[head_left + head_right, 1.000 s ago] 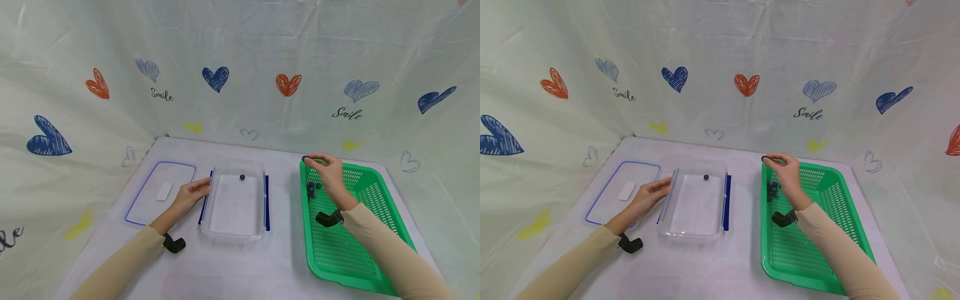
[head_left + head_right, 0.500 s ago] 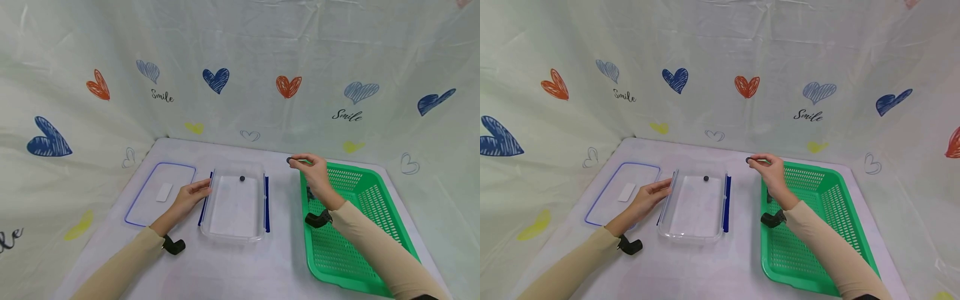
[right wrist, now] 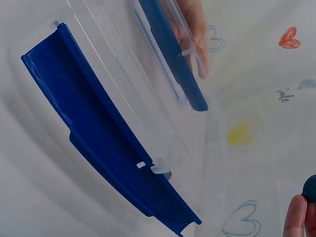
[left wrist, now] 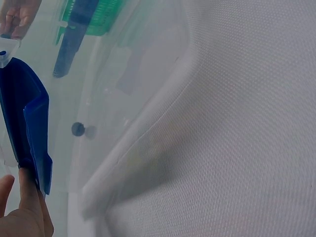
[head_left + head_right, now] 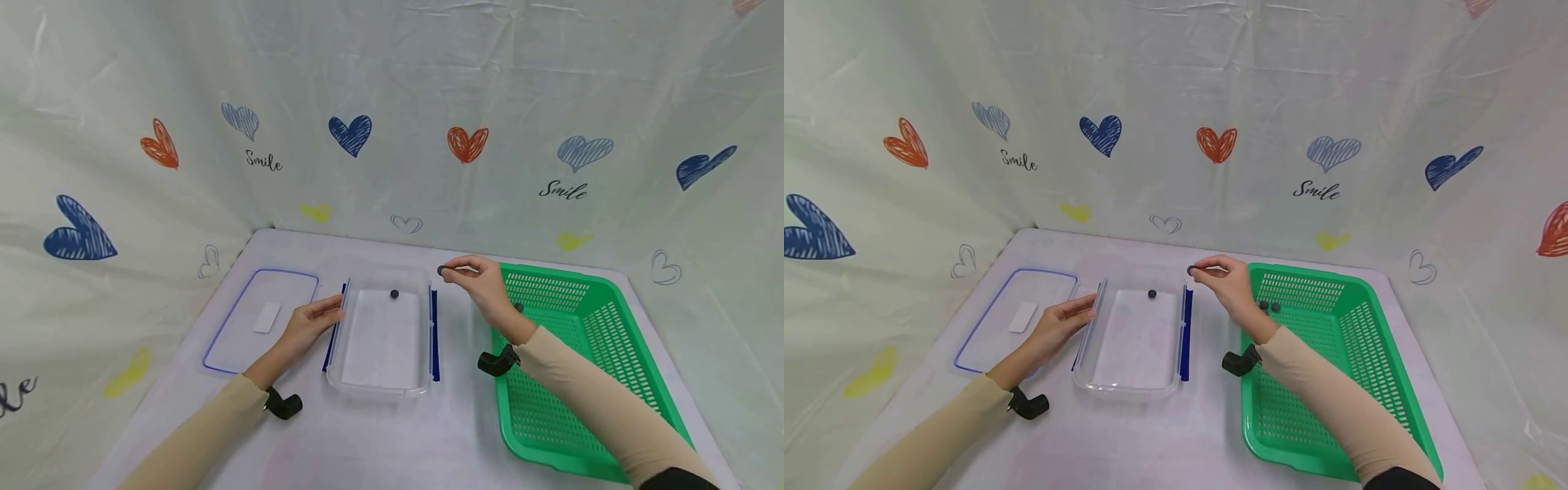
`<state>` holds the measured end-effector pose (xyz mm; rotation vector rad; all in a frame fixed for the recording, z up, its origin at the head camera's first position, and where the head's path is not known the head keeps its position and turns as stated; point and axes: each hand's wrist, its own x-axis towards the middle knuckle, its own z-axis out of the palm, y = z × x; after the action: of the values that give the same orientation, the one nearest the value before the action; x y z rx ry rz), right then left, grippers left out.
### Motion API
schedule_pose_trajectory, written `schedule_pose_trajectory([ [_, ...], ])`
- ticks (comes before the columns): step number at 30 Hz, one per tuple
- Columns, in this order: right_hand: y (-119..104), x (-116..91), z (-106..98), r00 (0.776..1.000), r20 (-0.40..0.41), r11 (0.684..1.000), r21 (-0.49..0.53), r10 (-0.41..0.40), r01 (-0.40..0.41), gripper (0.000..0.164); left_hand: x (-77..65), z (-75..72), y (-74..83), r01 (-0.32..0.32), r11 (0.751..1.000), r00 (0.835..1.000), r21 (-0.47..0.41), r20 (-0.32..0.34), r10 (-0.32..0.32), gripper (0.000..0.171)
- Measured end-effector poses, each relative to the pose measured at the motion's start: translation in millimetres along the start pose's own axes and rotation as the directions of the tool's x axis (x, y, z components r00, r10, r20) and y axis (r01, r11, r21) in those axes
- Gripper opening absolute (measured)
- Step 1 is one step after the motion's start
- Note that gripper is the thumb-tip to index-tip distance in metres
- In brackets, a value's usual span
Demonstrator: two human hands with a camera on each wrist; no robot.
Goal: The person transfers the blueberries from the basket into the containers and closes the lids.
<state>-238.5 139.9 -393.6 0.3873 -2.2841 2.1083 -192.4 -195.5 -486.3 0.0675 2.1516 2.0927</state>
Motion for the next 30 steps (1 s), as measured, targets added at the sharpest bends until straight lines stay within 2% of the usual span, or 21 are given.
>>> schedule_pose_trajectory([
  [5,6,2,11,1.000,0.002,1.000,-0.011,0.027,-0.027,0.027,0.7,-0.4,-0.9,-0.002,1.000,1.000,-0.007,0.002,0.002,0.057],
  [11,11,1,22,0.997,0.048,0.998,-0.033,0.059,-0.057,0.028,1.1,-0.6,-0.8,-0.005,1.000,1.000,-0.016,0.006,0.005,0.058],
  [30,28,-7,42,0.980,0.124,0.987,-0.064,0.156,-0.149,0.026,-0.4,-0.6,1.8,0.010,1.000,1.000,0.006,0.008,-0.010,0.057],
])
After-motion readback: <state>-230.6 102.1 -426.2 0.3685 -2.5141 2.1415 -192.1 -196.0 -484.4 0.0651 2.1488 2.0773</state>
